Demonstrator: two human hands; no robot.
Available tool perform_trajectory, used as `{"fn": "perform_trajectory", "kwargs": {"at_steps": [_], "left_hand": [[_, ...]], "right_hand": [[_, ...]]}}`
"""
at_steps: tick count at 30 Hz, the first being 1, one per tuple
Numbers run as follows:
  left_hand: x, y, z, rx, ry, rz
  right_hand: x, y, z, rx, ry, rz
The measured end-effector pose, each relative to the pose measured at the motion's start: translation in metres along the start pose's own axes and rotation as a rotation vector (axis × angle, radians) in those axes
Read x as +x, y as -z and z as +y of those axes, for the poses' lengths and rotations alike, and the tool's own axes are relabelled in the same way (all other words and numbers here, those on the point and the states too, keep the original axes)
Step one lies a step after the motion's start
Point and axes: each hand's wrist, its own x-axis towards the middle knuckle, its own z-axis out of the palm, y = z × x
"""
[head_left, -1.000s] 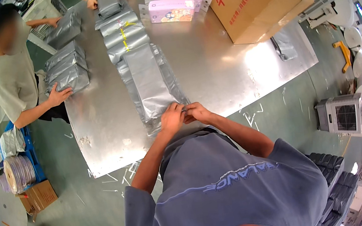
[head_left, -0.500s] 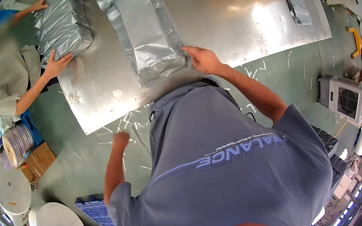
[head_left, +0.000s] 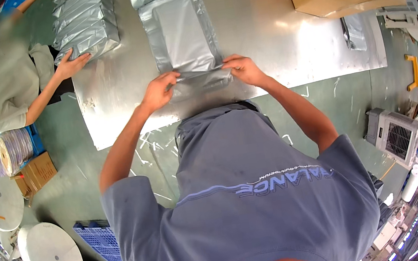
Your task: The person repeatedly picks up small pink boxes and places them into silver shipping bags on a metal table. They fold the bags closed and move them to a stack. Coworkers are visible in the background performing similar tasks.
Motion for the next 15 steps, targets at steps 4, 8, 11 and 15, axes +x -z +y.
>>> {"fn": "perform_trajectory", "kwargs": {"at_steps": [4,8,11,15], "left_hand": [[0.004,-0.034,-0.04,-0.774,0.461,0.239],[0.028,-0.073,-0.049,-0.789,0.638,0.53],[0.044,-0.081,-0.033,-0.728,0.676,0.62],[0.054,-0.033,-0.032,-0.682,0.77,0.571]], "right_hand": [[0.027,-0.012,-0.015,0.528,-0.338,0.286],[0.054,-0.043,0.017,0.185,-0.512,0.369],[0.066,-0.049,0.002,-0.07,-0.496,0.334],[0.084,-0.044,-0.011,-0.288,-0.253,0.081]]}}
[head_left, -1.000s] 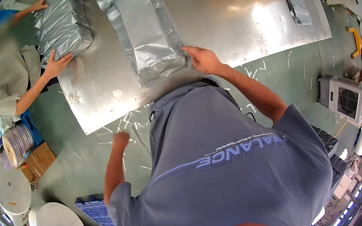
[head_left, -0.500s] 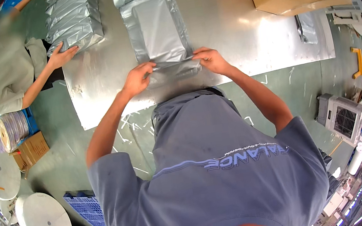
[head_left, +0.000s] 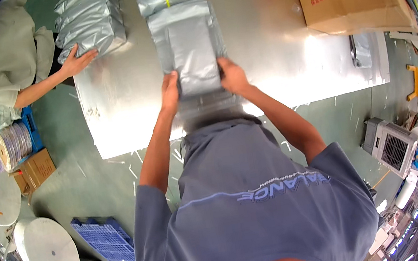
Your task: The person repeatedly picks up small pink boxes and places them into silver shipping bags on a metal table. They fold the bags closed and move them to a stack. Coworkers are visible in the background performing similar tasks.
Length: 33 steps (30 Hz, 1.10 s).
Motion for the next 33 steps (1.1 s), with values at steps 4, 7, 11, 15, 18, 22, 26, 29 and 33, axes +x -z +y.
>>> {"fn": "perform_trajectory", "kwargs": {"at_steps": [4,7,11,15,18,22,26,29,33], "left_hand": [[0.019,0.075,0.069,0.412,0.047,-0.104],[0.014,0.147,0.115,0.886,-0.377,0.073],[0.029,0.258,0.11,1.298,-0.414,0.289],[0.035,0.294,0.094,1.41,-0.308,0.516],[0.019,0.246,0.106,1.432,-0.454,0.615],[0.006,0.171,0.105,1.075,-0.645,0.53],[-0.003,0.071,0.122,0.466,-0.636,0.238],[-0.02,-0.002,0.132,0.104,-0.418,-0.072],[-0.048,-0.074,0.152,0.031,-0.617,-0.307]], "right_hand": [[0.042,0.054,-0.039,-0.205,0.428,-0.327],[0.163,0.079,0.028,-0.285,0.463,0.126],[0.345,0.212,0.06,-0.669,0.099,0.362],[0.407,0.247,0.11,-0.958,0.15,0.365],[0.389,0.233,0.112,-0.983,0.136,0.333],[0.326,0.251,0.056,-0.912,-0.133,0.047],[0.239,0.25,0.082,-0.295,-0.336,0.17],[0.149,0.23,0.072,0.837,-0.613,-0.02],[0.028,0.191,0.006,1.541,-0.691,-0.17]]}}
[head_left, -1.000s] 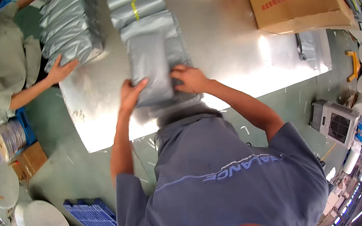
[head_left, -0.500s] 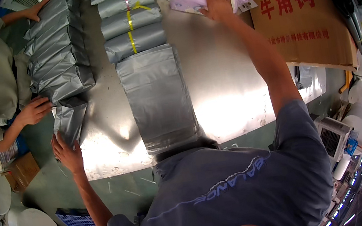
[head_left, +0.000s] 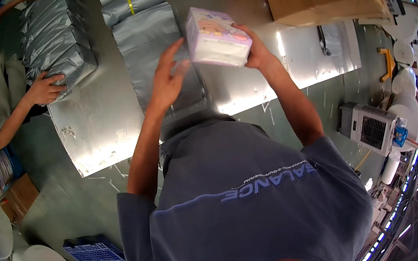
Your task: The person repeatedly picks up small pink boxes and places them into silver shipping bags on a metal table. They fold the bags closed and move them to a stack. Coworkers are visible in the background performing similar tasks.
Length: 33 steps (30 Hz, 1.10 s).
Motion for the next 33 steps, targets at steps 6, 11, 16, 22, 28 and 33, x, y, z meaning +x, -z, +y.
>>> {"fn": "perform_trajectory", "kwargs": {"at_steps": [6,11,16,22,28,33], "left_hand": [[-0.044,-0.035,0.014,-0.009,0.004,0.058],[-0.075,0.0,-0.028,-0.202,0.167,0.048],[-0.098,0.006,-0.011,0.065,-0.033,0.067],[-0.121,-0.036,0.043,0.266,-0.346,-0.001],[-0.129,0.023,-0.096,0.852,-0.112,0.044],[-0.09,0.051,-0.156,1.239,-0.043,-0.222]], "right_hand": [[-0.058,-0.013,0.077,0.219,-0.025,-0.095],[-0.078,-0.02,0.104,0.215,-0.024,-0.04],[-0.093,-0.029,0.118,0.187,-0.019,-0.008],[-0.091,-0.013,0.133,0.427,0.124,-0.251],[-0.097,0.031,0.153,0.432,0.092,-0.237],[-0.086,0.059,0.161,0.428,-0.039,-0.31]]}}
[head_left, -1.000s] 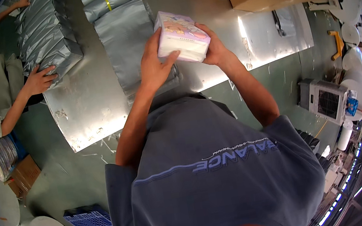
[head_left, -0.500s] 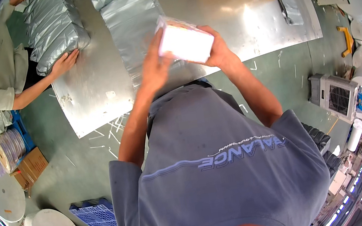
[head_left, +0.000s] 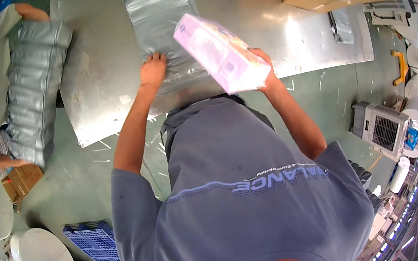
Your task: The person repeatedly picks up small pink boxes and places them into silver shipping bags on a metal table. They fold the bags closed and move them to a stack. Coworkers are visible in the background performing similar tasks.
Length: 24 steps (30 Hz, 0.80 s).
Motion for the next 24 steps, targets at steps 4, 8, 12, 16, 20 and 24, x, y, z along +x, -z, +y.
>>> {"fn": "perform_trajectory", "kwargs": {"at_steps": [4,8,12,16,20,24], "left_hand": [[0.032,0.012,-0.043,-0.742,0.196,-0.263],[0.024,0.055,-0.02,-0.722,0.051,0.044],[-0.004,0.091,0.022,-0.614,0.019,0.207],[-0.024,0.023,0.021,-0.565,0.346,0.496],[-0.013,-0.01,0.019,-0.96,0.494,0.285],[-0.024,0.004,0.067,-0.506,0.348,0.309]], "right_hand": [[0.021,-0.007,-0.004,-0.415,-0.331,0.04],[0.075,0.014,0.001,-0.551,-0.426,0.072],[0.056,0.032,0.002,-0.29,-0.219,0.046],[0.059,0.056,0.019,-0.194,-0.202,0.071],[0.061,0.063,0.027,-0.182,-0.108,0.046],[0.059,0.012,0.066,-0.292,0.244,0.072]]}}
